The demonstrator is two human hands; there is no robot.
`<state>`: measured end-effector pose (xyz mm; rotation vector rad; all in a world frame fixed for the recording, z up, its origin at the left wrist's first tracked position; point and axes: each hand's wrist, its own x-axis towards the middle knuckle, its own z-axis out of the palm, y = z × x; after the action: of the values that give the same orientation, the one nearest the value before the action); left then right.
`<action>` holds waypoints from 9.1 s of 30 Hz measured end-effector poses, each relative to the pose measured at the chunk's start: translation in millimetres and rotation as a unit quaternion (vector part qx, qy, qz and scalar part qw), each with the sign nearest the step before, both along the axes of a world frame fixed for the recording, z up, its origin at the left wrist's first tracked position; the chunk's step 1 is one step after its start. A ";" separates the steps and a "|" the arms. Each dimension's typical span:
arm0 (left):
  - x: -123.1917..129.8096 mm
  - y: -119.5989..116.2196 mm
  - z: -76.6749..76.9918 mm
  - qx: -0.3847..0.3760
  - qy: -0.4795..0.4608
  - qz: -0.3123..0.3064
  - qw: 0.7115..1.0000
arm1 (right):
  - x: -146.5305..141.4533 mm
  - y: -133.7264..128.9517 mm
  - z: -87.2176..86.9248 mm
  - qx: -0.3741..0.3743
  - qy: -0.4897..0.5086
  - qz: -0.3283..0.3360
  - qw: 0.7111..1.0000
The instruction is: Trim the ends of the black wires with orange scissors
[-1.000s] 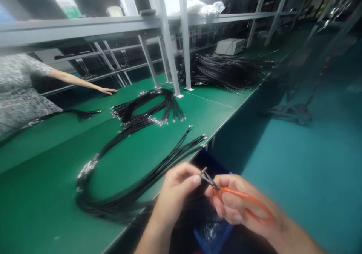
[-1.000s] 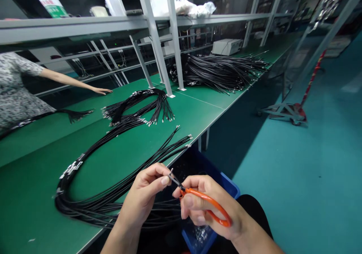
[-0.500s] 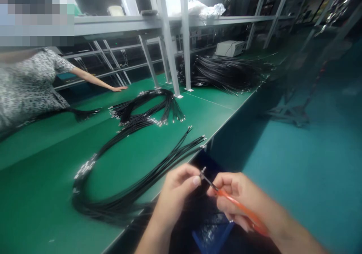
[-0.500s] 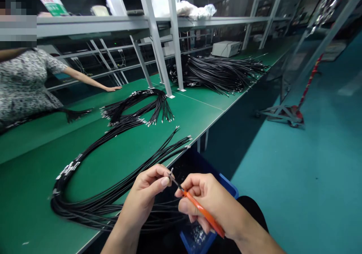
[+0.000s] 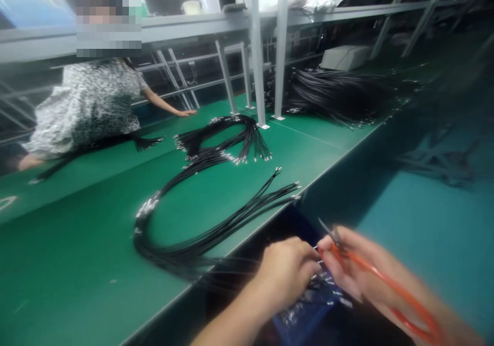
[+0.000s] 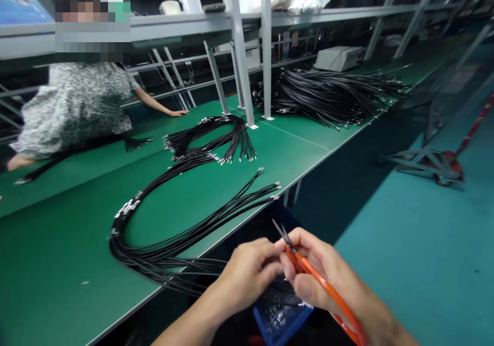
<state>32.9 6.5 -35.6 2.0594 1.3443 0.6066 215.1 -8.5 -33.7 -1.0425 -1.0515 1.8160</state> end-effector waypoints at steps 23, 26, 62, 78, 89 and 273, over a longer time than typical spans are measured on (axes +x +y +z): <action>-90.9 39.5 7.2 0.019 0.177 0.242 0.954 | 6.8 -1.1 9.9 0.050 -0.038 -0.206 0.977; -78.1 39.5 26.2 0.007 0.109 0.184 0.977 | 4.7 -0.5 9.9 0.057 -0.001 -0.232 0.971; 2.6 -1.5 27.4 -0.073 -0.256 0.077 0.961 | -56.2 6.4 14.0 0.063 0.142 -0.314 0.937; 2.3 -10.4 21.9 -0.056 -0.288 0.079 0.953 | -69.2 -0.8 15.0 -0.010 0.212 -0.276 0.937; 1.8 -0.9 34.4 -0.159 -0.438 0.065 0.882 | -73.4 -3.1 16.2 0.018 0.228 -0.251 0.941; -7.5 -0.8 11.9 0.105 -0.232 0.131 0.958 | -53.0 -18.8 20.5 -0.045 -0.076 -0.055 0.995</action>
<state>25.5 5.7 -23.7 1.7449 1.3138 1.3101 162.0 -27.3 -13.2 -1.2849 -0.9872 1.7313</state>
